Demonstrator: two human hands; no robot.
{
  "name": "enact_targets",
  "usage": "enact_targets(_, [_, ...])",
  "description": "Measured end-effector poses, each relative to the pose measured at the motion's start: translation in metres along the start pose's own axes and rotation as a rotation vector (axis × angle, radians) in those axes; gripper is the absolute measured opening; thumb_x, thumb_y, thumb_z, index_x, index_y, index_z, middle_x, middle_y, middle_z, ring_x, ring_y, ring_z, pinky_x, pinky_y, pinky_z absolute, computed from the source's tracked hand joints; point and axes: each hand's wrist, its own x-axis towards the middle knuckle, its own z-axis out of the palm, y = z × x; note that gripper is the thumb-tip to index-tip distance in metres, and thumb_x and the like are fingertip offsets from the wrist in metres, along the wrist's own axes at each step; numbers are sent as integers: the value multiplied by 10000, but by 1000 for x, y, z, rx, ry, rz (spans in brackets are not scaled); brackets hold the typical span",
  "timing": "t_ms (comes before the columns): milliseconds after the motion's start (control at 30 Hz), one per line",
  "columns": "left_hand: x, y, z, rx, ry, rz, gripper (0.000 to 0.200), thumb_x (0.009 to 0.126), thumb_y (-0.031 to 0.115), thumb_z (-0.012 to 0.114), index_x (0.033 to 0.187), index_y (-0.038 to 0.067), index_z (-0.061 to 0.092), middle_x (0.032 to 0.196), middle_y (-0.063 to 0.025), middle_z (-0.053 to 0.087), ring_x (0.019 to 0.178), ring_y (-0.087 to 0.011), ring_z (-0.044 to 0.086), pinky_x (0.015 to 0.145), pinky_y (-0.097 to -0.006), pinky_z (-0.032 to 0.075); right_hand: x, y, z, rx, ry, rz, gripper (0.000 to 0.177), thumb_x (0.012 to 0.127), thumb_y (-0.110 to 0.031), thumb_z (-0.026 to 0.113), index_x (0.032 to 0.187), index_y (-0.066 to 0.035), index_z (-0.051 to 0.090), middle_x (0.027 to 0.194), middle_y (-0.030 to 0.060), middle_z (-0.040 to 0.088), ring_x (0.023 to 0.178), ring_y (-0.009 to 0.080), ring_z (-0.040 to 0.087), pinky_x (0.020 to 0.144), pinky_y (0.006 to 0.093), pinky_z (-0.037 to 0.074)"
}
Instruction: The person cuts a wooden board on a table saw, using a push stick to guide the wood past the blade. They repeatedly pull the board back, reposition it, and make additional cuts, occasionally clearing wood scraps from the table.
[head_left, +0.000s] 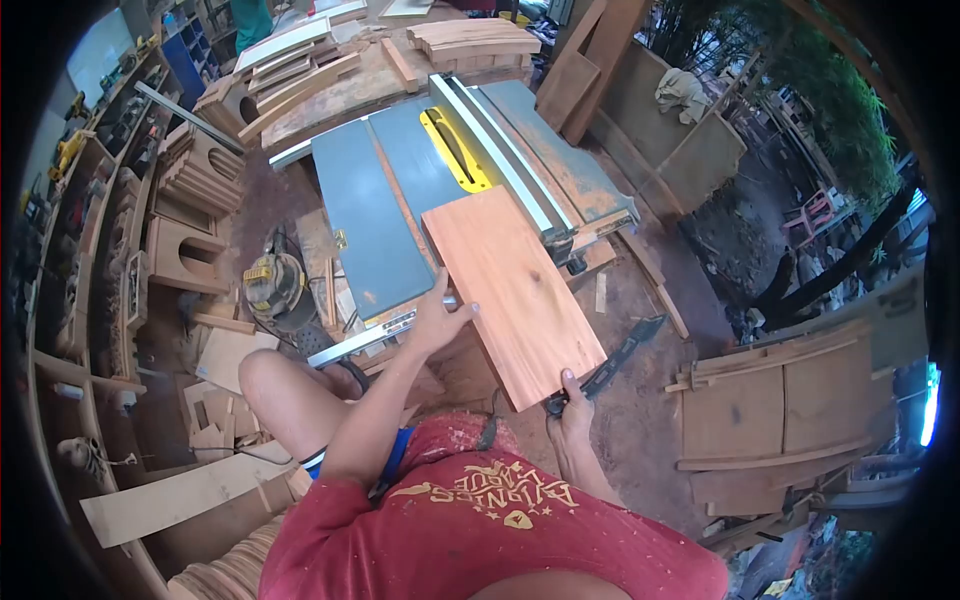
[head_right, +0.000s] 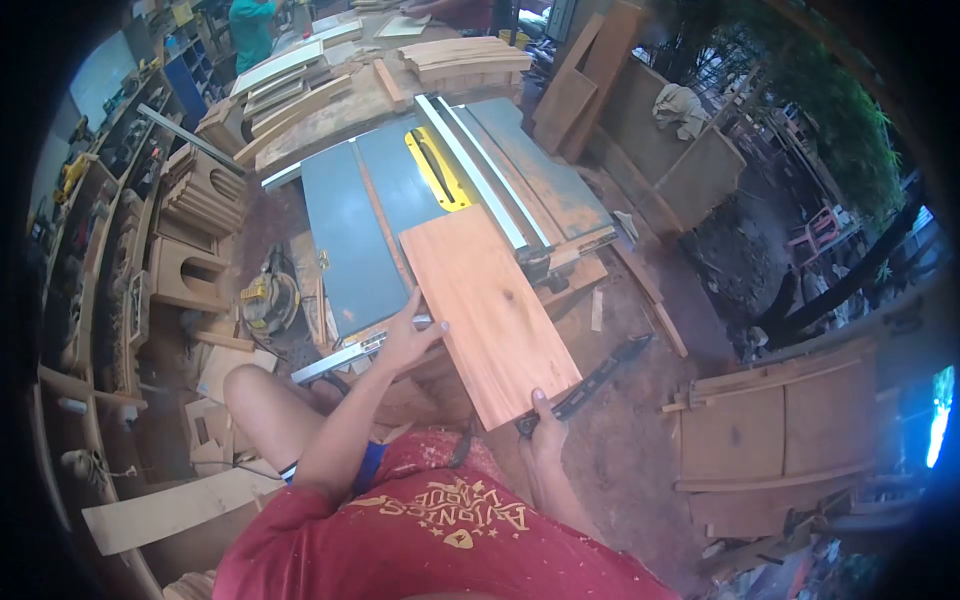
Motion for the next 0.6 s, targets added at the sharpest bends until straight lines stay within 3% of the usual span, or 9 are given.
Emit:
enact_targets(33, [6,6,-6,-113,-68,-74,987,864,127,747,1591,-91,116,1436,-338,521,1277,-334,612,1030,-390,515,4,1,0,4,-56,28,214,895,-47,764,966,-99,569,885,19,623,813,208,661,814,431,619])
enact_targets(67, [8,8,-9,-45,-33,41,958,883,67,709,1603,-71,91,1392,-306,575,1149,-315,689,945,-366,562,9,4,-3,11,-111,57,207,890,-44,768,932,-105,575,865,14,623,802,197,659,806,429,619])
enact_targets(200, [28,-17,-18,-150,-91,14,948,894,42,691,1604,-70,72,1402,-280,573,1118,-290,698,933,-354,566,6,4,11,65,-219,59,225,887,-49,777,816,-126,577,803,5,620,758,168,644,758,434,617])
enact_targets(267, [27,10,-26,-119,-114,-76,950,899,43,690,1603,-72,63,1361,-258,607,1104,-277,701,936,-347,562,14,9,10,40,-223,35,225,891,-56,777,824,-130,576,816,8,625,754,175,643,743,443,617])
enact_targets(467, [46,-16,-33,41,-60,49,938,897,111,719,1591,-91,122,1171,-222,674,1050,-286,709,932,-361,551,36,24,8,-24,-253,-7,229,904,-40,761,826,-135,568,831,18,624,748,203,645,725,439,618])
enact_targets(600, [59,-7,-43,131,-49,10,950,885,156,738,1584,-99,147,1217,-239,676,1029,-294,700,920,-369,543,43,27,32,-50,-195,-1,231,913,-19,743,823,-128,560,836,30,626,735,214,650,701,434,616])
